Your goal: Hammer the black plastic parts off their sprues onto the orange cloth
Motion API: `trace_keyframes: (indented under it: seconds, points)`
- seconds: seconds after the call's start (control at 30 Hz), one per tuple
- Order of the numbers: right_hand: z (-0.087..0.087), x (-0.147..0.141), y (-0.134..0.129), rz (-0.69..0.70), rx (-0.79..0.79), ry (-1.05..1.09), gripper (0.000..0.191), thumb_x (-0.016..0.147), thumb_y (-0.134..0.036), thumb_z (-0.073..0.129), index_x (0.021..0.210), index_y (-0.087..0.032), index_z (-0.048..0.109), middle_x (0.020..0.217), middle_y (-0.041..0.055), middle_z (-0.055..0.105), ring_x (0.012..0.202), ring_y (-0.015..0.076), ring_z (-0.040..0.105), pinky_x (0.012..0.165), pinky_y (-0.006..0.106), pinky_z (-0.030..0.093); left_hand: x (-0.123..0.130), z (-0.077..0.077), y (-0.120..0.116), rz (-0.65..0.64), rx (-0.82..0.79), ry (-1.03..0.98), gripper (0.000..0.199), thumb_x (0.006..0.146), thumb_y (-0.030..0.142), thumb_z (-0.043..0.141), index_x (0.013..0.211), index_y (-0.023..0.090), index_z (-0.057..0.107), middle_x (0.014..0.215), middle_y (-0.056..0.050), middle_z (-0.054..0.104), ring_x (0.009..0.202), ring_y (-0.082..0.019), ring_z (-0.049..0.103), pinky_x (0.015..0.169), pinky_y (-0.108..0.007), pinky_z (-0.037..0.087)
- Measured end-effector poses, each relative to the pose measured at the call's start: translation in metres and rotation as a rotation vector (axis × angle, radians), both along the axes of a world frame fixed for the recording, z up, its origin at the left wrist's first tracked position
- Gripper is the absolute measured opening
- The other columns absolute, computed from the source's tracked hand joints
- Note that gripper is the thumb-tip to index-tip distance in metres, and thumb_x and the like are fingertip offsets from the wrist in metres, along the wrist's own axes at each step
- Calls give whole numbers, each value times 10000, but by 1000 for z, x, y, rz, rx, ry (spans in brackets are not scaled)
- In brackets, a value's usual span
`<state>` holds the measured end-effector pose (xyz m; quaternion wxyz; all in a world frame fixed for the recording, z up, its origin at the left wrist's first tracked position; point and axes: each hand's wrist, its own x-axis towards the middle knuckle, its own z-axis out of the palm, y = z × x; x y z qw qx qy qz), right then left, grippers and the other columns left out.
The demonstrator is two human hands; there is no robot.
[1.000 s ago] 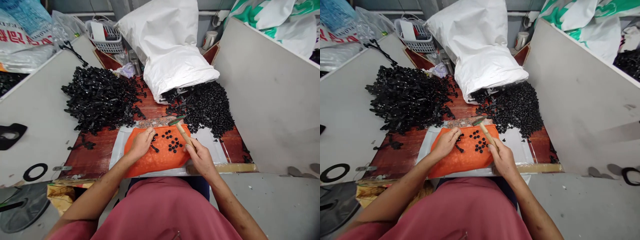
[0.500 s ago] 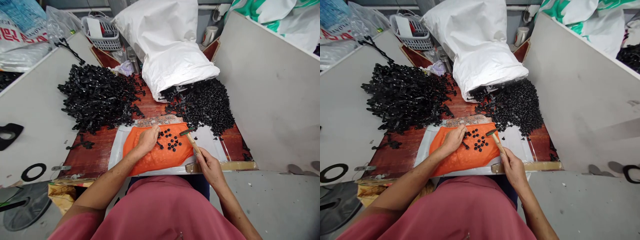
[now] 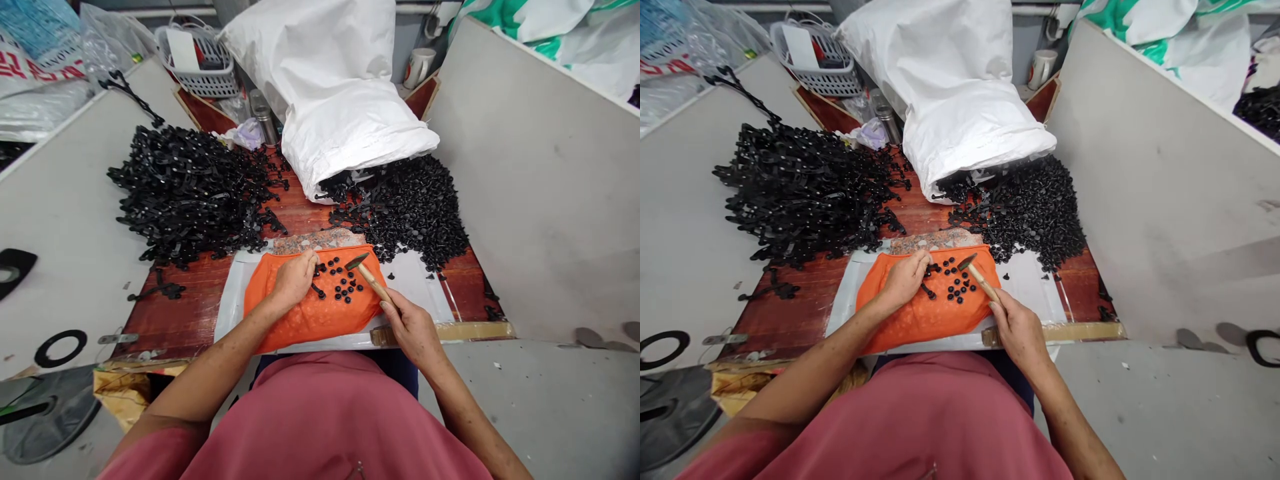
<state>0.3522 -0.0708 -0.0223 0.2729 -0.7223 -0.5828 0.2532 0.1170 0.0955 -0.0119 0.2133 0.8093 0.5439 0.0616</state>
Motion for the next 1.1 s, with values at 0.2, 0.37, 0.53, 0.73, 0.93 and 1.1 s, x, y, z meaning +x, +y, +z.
trace_keyframes:
  seconds: [0.2,0.37,0.53,0.73,0.93,1.1]
  points:
    - [-3,0,-1,-8,1,8,438,1053,-422,432,1398,-241,631,1243,61,763,1036,249,736,843,330,540,-1,-2,2,-16,9,21,302,1057,268,328,1081,231,626,925,-45,746,891,-213,701,791,-274,438]
    - [-4,0,-2,9,7,-23,429,1055,-422,434,1391,-245,633,1174,56,784,979,242,750,801,319,550,1,-2,-2,-33,34,188,333,1065,338,318,1144,237,625,936,-65,765,876,-233,716,770,-293,440]
    - [5,-3,3,61,14,-100,425,1056,-381,440,1423,-268,623,1161,61,790,973,250,759,798,340,577,7,4,-4,-37,56,296,362,1065,363,310,1180,234,628,929,-94,775,879,-250,725,801,-316,453]
    - [22,-13,14,119,137,-123,497,1064,-312,431,1559,-296,473,1391,67,687,1142,236,717,960,359,568,9,3,-4,-28,75,302,370,1066,358,286,1182,224,611,900,-107,767,864,-279,733,776,-335,463]
    - [25,-31,27,211,78,-302,503,1070,-289,410,1569,-286,469,1089,83,776,907,234,753,796,333,581,7,-1,-5,14,45,269,362,1072,354,267,1241,222,559,910,-102,767,861,-273,741,740,-324,462]
    - [28,-35,31,184,103,-334,529,1083,-304,368,1612,-286,391,1079,87,764,859,219,741,760,317,568,7,0,-4,18,8,274,353,1072,357,267,1240,215,544,906,-94,771,866,-250,740,756,-312,464]
